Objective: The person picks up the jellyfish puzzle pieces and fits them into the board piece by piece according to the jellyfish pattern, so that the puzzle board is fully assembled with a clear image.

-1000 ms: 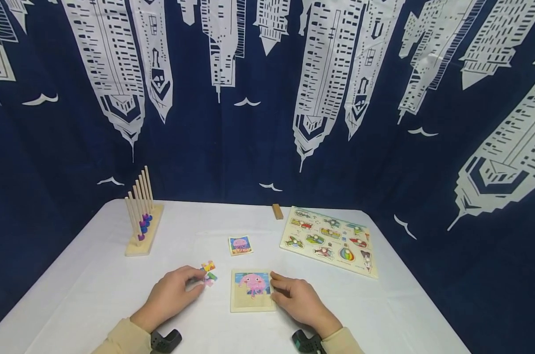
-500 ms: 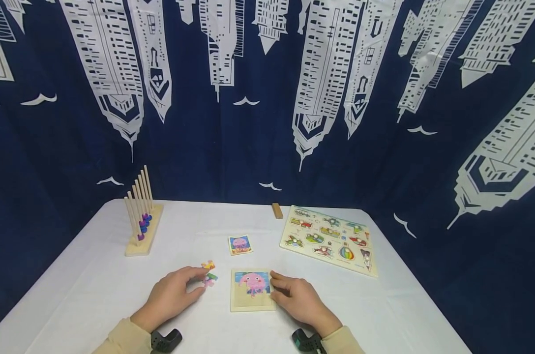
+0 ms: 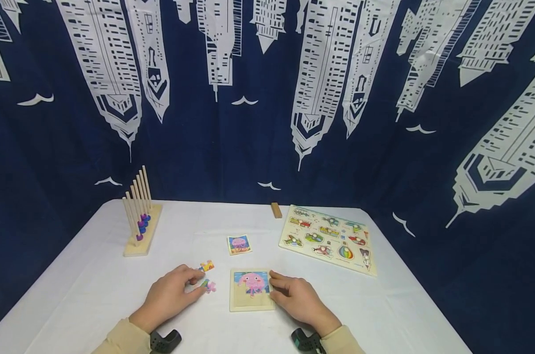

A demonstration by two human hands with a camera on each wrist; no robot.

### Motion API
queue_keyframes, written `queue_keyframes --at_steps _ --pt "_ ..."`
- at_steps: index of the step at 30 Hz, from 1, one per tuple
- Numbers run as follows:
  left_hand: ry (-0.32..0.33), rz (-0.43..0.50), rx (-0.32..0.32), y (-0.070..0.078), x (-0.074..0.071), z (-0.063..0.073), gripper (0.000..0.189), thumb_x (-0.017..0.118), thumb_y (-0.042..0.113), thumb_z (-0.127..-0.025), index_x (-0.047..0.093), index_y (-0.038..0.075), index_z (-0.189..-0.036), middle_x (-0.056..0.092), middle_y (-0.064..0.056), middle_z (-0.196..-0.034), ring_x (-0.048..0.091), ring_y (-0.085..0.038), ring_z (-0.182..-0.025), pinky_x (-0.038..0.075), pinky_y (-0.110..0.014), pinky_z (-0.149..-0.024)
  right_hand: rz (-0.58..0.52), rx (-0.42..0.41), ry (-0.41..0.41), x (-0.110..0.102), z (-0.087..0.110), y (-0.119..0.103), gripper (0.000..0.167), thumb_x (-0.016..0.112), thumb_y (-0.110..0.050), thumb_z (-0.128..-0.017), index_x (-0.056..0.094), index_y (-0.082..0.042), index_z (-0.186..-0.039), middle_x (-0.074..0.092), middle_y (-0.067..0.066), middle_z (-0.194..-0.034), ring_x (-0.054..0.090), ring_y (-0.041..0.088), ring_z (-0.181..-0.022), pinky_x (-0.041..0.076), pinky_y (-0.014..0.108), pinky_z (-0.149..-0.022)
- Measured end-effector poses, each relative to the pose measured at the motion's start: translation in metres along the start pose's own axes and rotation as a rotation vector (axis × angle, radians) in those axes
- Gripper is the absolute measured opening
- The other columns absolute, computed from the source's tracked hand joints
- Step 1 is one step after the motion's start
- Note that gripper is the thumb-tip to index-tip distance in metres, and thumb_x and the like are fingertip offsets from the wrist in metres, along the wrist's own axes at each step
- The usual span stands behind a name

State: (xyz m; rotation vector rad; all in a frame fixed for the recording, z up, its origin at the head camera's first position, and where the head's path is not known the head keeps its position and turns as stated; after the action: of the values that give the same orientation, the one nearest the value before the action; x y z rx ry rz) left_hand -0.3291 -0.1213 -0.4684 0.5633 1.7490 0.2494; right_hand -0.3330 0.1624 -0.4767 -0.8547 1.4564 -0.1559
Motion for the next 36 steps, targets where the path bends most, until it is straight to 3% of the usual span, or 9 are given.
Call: queue_keyframes --at_steps 6,16,26,31,36 --pt "-0.062 -0.006 0.022 0.002 0.006 0.000 0.026 0.083 0.036 -0.086 0.079 0.030 -0.111 0.056 0.017 -0.090 0.046 0.000 -0.069 0.041 -0.024 -0.060 -0.004 -0.018 0.007 0.000 0.001 -0.002 0.041 0.068 -0.028 -0.098 0.068 -0.006 -0.133 0.060 0.001 -0.147 0.057 0.027 -0.136 0.043 0.054 -0.110" --pt "-0.050 -0.009 0.010 -0.001 0.006 -0.001 0.018 0.084 0.040 -0.084 0.072 0.035 -0.097 0.055 0.020 -0.087 0.048 0.000 -0.071 0.044 -0.025 -0.064 -0.005 -0.007 -0.001 -0.001 0.000 -0.001 0.043 0.069 -0.029 -0.098 0.068 -0.007 -0.134 0.059 0.000 -0.148 0.055 0.026 -0.137 0.042 0.054 -0.112" --pt "0.050 -0.030 0.048 0.002 0.000 -0.002 0.022 0.086 0.041 -0.082 0.073 0.029 -0.096 0.059 0.020 -0.088 0.054 0.000 -0.075 0.047 -0.026 -0.065 -0.002 -0.006 -0.004 0.000 0.001 0.002 0.042 0.069 -0.030 -0.098 0.068 -0.007 -0.134 0.059 -0.001 -0.148 0.056 0.026 -0.137 0.042 0.055 -0.112" --pt "0.100 0.020 0.058 0.011 -0.001 0.000 0.024 0.087 0.040 -0.080 0.075 0.028 -0.097 0.064 0.019 -0.091 0.060 -0.001 -0.080 0.049 -0.026 -0.065 -0.003 -0.005 -0.004 0.000 0.001 0.001 0.043 0.069 -0.029 -0.098 0.068 -0.007 -0.134 0.059 0.000 -0.148 0.055 0.026 -0.137 0.042 0.054 -0.112" --pt "0.115 0.059 0.074 0.024 0.002 0.002 0.023 0.089 0.041 -0.079 0.075 0.031 -0.095 0.062 0.021 -0.086 0.054 0.002 -0.073 0.044 -0.023 -0.061 0.009 -0.016 0.000 -0.001 0.000 -0.002 0.044 0.072 -0.027 -0.095 0.068 -0.005 -0.133 0.059 0.002 -0.148 0.056 0.027 -0.137 0.042 0.054 -0.111"
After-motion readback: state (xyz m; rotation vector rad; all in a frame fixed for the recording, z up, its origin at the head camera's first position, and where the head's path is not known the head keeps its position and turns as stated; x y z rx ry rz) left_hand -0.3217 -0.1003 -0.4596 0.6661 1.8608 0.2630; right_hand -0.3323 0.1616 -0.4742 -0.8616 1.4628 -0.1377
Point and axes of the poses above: each hand's wrist, its own z-axis away from the middle knuckle, its own x-axis out of the palm, y = z × x, the point moved 10 cm from there along -z, towards the middle knuckle
